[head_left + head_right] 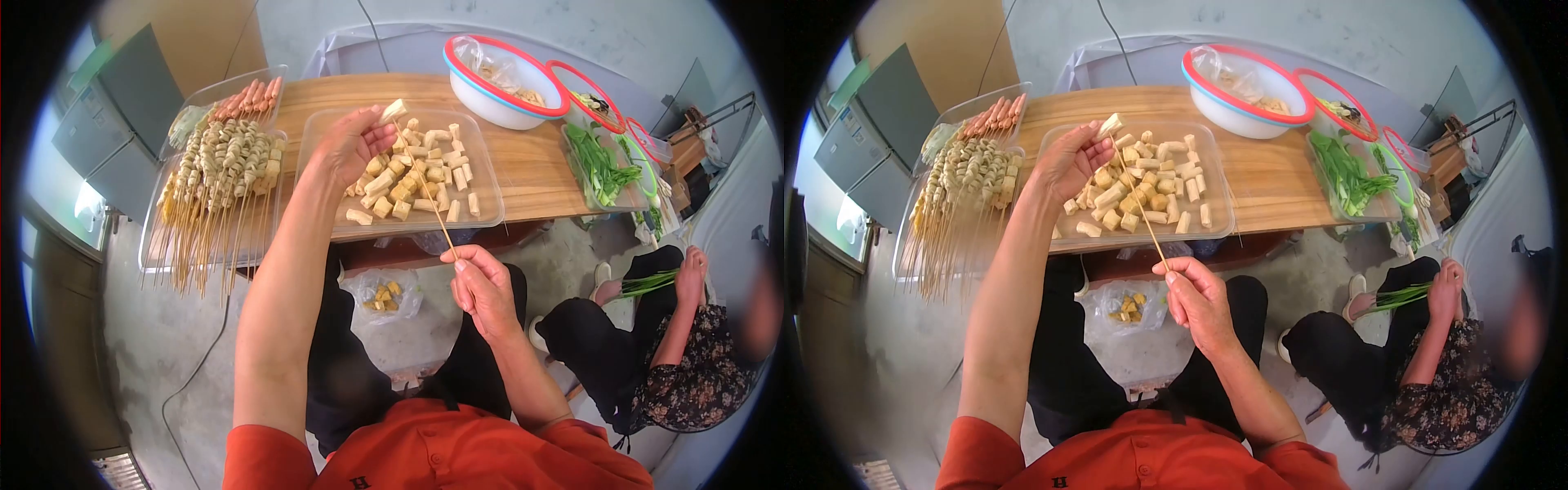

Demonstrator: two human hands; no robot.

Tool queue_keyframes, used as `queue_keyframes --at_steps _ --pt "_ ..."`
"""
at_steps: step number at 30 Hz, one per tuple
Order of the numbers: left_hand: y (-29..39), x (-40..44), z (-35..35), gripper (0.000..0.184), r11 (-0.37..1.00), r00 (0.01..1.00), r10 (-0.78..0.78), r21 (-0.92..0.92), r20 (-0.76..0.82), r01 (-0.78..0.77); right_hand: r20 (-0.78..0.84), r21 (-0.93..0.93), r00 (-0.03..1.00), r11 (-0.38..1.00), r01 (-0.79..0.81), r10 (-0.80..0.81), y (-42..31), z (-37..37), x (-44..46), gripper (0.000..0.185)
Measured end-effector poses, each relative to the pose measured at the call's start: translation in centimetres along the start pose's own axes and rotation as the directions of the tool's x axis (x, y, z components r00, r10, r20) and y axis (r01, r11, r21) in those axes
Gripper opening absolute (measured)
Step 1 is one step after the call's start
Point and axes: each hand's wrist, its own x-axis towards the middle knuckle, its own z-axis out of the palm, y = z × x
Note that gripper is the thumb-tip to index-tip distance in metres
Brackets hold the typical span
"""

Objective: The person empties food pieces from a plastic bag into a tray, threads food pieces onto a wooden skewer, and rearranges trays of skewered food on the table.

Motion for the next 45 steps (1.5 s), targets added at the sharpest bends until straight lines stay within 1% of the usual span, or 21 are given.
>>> queue_keyframes --at_steps 6,8,11,21,27,32,34,45 --pt "-0.2 0.3 -0.3 0.016 1.0 1.0 0.014 0.002 0.014 -0.014 0.01 0.007 1.0 1.0 0.001 -0.001 0.1 -0.1 -0.1 0.018" --pt "-0.2 0.4 -0.3 0.014 1.0 1.0 0.01 -0.015 -0.011 -0.01 0.012 0.002 1.0 1.0 0.009 -0.009 0.1 0.0 0.0 0.018" --pt "-0.1 0.2 -0.2 0.015 0.999 1.0 0.029 -0.018 -0.002 -0.029 -0.015 -0.021 1.0 1.0 0.008 -0.008 -0.1 0.3 -0.1 0.018" --pt "0.2 -0.1 -0.1 0.013 1.0 1.0 0.015 -0.024 -0.013 -0.016 -0.011 -0.021 1.0 1.0 0.002 -0.003 -0.1 0.3 0.0 0.018" --pt "0.2 0.1 -0.4 0.014 1.0 1.0 0.012 0.015 0.0 -0.012 -0.004 -0.028 1.0 1.0 0.012 -0.012 0.0 0.1 0.1 0.018" --pt "0.2 0.2 -0.9 0.011 0.998 0.999 -0.016 0.06 0.038 0.013 0.012 -0.071 1.0 0.997 0.008 -0.008 -0.1 -0.6 -0.1 0.019" --pt "0.1 0.2 -0.7 0.011 0.998 0.999 -0.028 0.063 0.04 0.026 0.009 -0.109 0.999 0.993 0.042 -0.042 -0.1 -0.7 -0.1 0.019" --pt "0.0 -0.2 -0.2 0.012 0.993 0.995 -0.078 0.093 0.058 0.073 -0.035 -0.142 0.996 0.987 0.071 -0.076 -0.3 0.1 0.5 0.016"
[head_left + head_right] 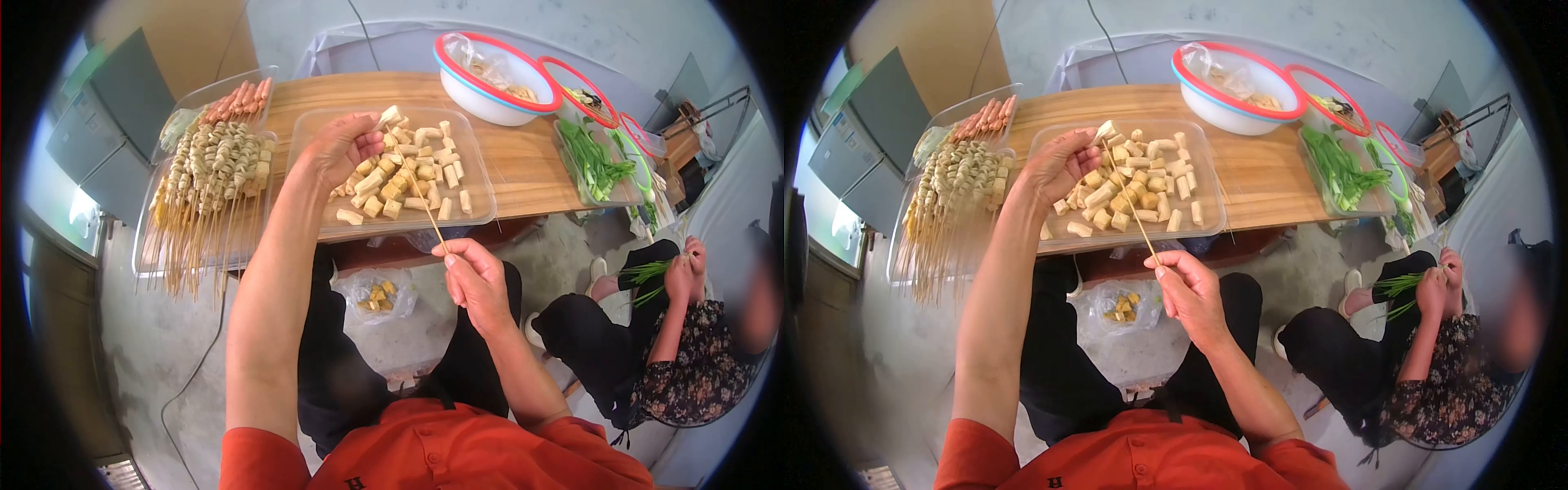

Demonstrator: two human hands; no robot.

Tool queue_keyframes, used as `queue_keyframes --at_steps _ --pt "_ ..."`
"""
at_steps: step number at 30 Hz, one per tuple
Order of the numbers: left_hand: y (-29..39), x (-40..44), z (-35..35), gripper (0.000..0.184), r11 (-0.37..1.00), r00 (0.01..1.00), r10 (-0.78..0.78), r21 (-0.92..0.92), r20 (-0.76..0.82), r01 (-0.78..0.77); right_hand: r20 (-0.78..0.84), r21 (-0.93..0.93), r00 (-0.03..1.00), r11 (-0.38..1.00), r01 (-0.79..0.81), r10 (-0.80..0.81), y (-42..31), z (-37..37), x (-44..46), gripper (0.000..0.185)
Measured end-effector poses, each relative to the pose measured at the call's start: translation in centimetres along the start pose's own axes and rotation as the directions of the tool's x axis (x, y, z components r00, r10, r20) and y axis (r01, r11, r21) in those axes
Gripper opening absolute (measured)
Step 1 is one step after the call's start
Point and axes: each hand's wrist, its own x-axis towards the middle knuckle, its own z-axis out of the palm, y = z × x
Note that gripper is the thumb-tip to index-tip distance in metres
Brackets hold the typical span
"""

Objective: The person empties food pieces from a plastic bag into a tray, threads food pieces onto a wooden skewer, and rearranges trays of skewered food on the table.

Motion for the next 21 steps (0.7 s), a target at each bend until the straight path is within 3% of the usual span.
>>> queue_keyframes --at_steps 10,15,17,18,20,21 --pt "-0.6 -0.2 0.9 0.012 0.995 0.996 -0.066 0.077 0.058 0.061 0.018 0.027 1.0 1.0 0.001 -0.001 0.1 0.4 2.2 0.017" --pt "-1.1 -0.3 1.8 0.018 0.981 0.985 -0.131 0.158 0.116 0.112 -0.053 0.052 0.997 0.997 0.06 -0.057 0.4 0.5 3.7 0.015" --pt "-0.4 -0.6 1.9 0.022 0.883 0.996 -0.086 0.466 0.036 0.059 -0.065 0.051 0.996 0.997 0.065 -0.062 0.9 0.0 3.5 0.015" --pt "-0.7 -0.1 0.9 0.022 0.883 0.995 -0.098 0.464 0.027 0.075 -0.073 0.059 0.995 0.995 0.074 -0.07 1.0 -0.4 3.3 0.016" --pt "-0.9 1.1 -1.9 0.024 0.545 0.987 0.154 0.837 -0.043 -0.049 -0.081 0.067 0.994 0.995 0.08 -0.074 1.2 -1.3 2.6 0.017" --pt "-0.4 0.7 -2.2 0.017 0.38 0.988 0.153 0.925 -0.03 -0.031 -0.091 0.06 0.994 0.996 0.062 -0.056 1.2 -1.6 2.3 0.017"
